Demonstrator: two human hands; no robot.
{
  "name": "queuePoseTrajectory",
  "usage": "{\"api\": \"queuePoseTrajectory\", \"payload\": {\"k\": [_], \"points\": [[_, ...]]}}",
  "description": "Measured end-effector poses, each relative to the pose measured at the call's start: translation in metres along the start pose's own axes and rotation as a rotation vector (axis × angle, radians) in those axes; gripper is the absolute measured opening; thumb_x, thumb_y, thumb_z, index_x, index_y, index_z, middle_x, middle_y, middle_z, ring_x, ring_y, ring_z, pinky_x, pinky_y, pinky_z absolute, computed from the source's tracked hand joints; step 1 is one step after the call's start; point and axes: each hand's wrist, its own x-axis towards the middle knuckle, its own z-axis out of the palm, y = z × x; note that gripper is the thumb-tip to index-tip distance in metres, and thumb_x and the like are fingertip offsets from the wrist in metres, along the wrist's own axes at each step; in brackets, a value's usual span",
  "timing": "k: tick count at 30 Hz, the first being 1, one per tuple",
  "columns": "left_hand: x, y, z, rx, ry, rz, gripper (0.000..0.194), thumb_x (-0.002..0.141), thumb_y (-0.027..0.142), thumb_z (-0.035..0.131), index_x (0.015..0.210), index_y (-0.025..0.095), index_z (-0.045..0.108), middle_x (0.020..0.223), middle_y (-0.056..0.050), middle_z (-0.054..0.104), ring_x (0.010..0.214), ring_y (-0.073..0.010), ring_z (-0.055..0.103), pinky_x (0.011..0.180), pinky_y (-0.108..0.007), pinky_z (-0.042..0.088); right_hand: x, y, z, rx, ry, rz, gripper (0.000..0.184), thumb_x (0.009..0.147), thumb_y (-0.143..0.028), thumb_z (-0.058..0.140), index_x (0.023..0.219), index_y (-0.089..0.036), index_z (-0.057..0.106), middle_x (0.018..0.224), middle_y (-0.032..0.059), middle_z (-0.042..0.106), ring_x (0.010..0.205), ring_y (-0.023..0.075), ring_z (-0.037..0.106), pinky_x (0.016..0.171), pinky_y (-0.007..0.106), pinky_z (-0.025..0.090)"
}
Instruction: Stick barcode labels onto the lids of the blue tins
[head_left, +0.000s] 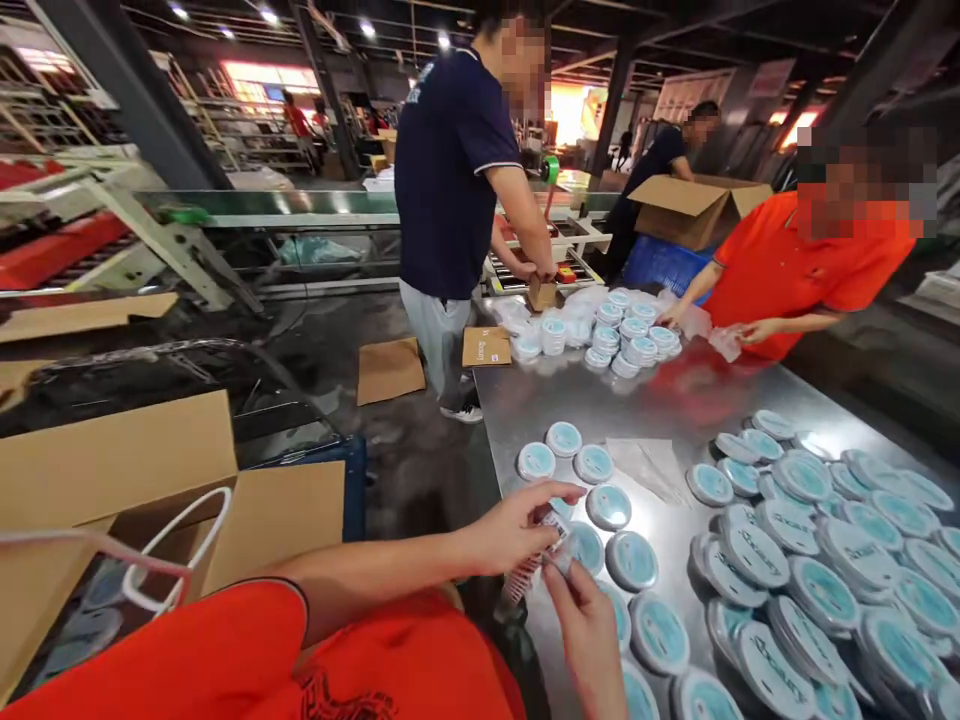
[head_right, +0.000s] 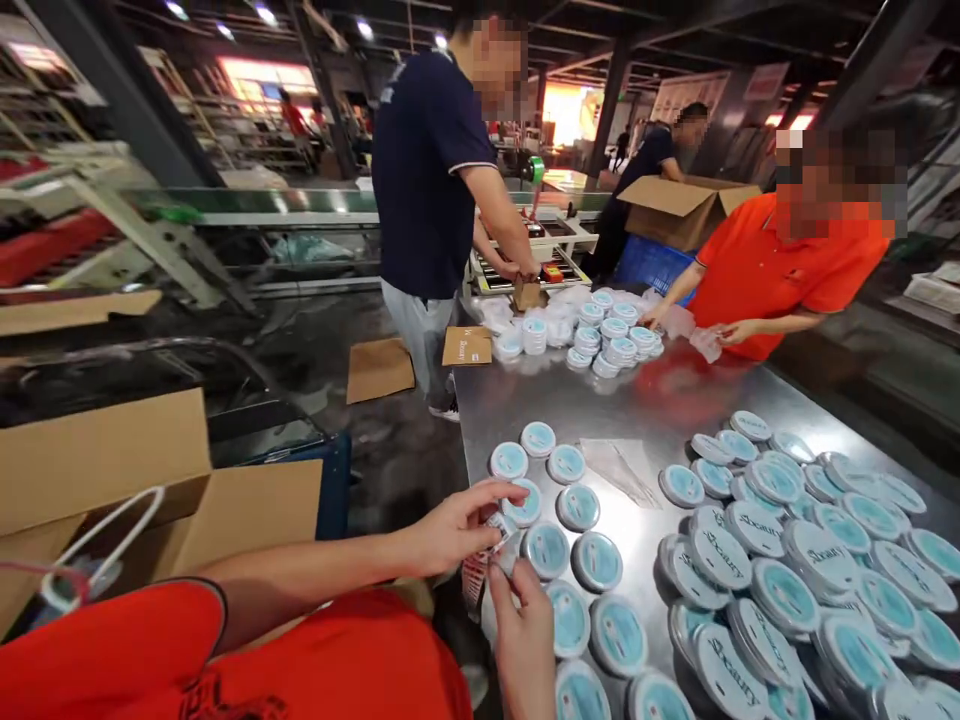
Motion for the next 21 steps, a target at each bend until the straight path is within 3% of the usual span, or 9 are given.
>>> {"api": "queuePoseTrajectory", "payload": {"k": [4,7,10,13,16,19,21], "points": [[0.017,-0.008,-0.023,0.027,-0.03,0.03,0.065,0.078,0.008,0.055,0.141,0.024,0.059,0.135,-0.007,0.058,0.098,-0.0172,0.061,0.089,-0.031,0.053,0.028,-0.026,-0.001,-0.043,0.196,0.006,0.049,0.077,-0.059,0.069,0.114,-0.027,0.073,0.122,0.0049,0.074,0.113,0.0277,0.066,0.09,0.036,0.055],[0.028,-0.015,-0.041,0.107,-0.099,0.1,0.067,0.079,0.005,0.053,0.143,0.027,0.059,0.137,-0.008,0.057,0.115,-0.0218,0.058,0.099,-0.034,0.049,0.046,-0.049,0.01,-0.154,0.154,-0.03,0.041,0.082,-0.059,0.066,0.102,-0.024,0.073,0.105,0.0047,0.075,0.097,0.0252,0.067,0.082,0.034,0.053],[0.039,-0.023,-0.055,-0.04,-0.18,-0.056,0.073,0.081,0.007,0.056,0.149,0.03,0.051,0.144,-0.009,0.051,0.093,-0.0172,0.064,0.076,-0.028,0.052,0.064,-0.058,0.024,-0.274,0.1,-0.053,0.039,0.085,-0.06,0.061,0.082,-0.023,0.07,0.081,0.0023,0.07,0.078,0.022,0.063,0.074,0.032,0.048],[0.05,-0.037,-0.066,-0.222,-0.244,-0.258,0.084,0.076,0.008,0.062,0.154,0.032,0.041,0.149,-0.011,0.044,0.071,-0.0093,0.061,0.055,-0.022,0.045,0.08,-0.054,0.032,-0.333,0.215,-0.018,0.042,0.086,-0.063,0.057,0.081,-0.022,0.068,0.079,0.0024,0.069,0.078,0.0222,0.062,0.074,0.032,0.047],[0.059,-0.058,-0.073,-0.256,-0.25,-0.369,0.081,0.075,0.009,0.062,0.152,0.027,0.043,0.126,-0.008,0.055,0.063,-0.0091,0.059,0.051,-0.021,0.042,0.091,-0.048,0.037,-0.358,0.32,0.039,0.046,0.083,-0.068,0.055,0.081,-0.023,0.066,0.078,0.0028,0.069,0.075,0.0223,0.06,0.072,0.033,0.047],[0.065,-0.078,-0.076,-0.253,-0.234,-0.326,0.071,0.079,0.01,0.061,0.148,0.023,0.05,0.091,0.0,0.055,0.061,-0.0093,0.053,0.054,-0.022,0.042,0.097,-0.046,0.043,-0.347,0.252,0.109,0.045,0.081,-0.067,0.06,0.085,-0.022,0.066,0.076,0.0009,0.068,0.07,0.0205,0.059,0.067,0.032,0.047],[0.067,-0.084,-0.079,-0.278,-0.22,-0.294,0.068,0.078,0.01,0.064,0.145,0.021,0.054,0.087,0.002,0.053,0.065,-0.0096,0.051,0.057,-0.022,0.043,0.099,-0.044,0.048,-0.358,0.216,0.147,0.043,0.078,-0.064,0.066,0.082,-0.021,0.065,0.068,-0.0019,0.064,0.063,0.0181,0.056,0.062,0.03,0.044]]}}
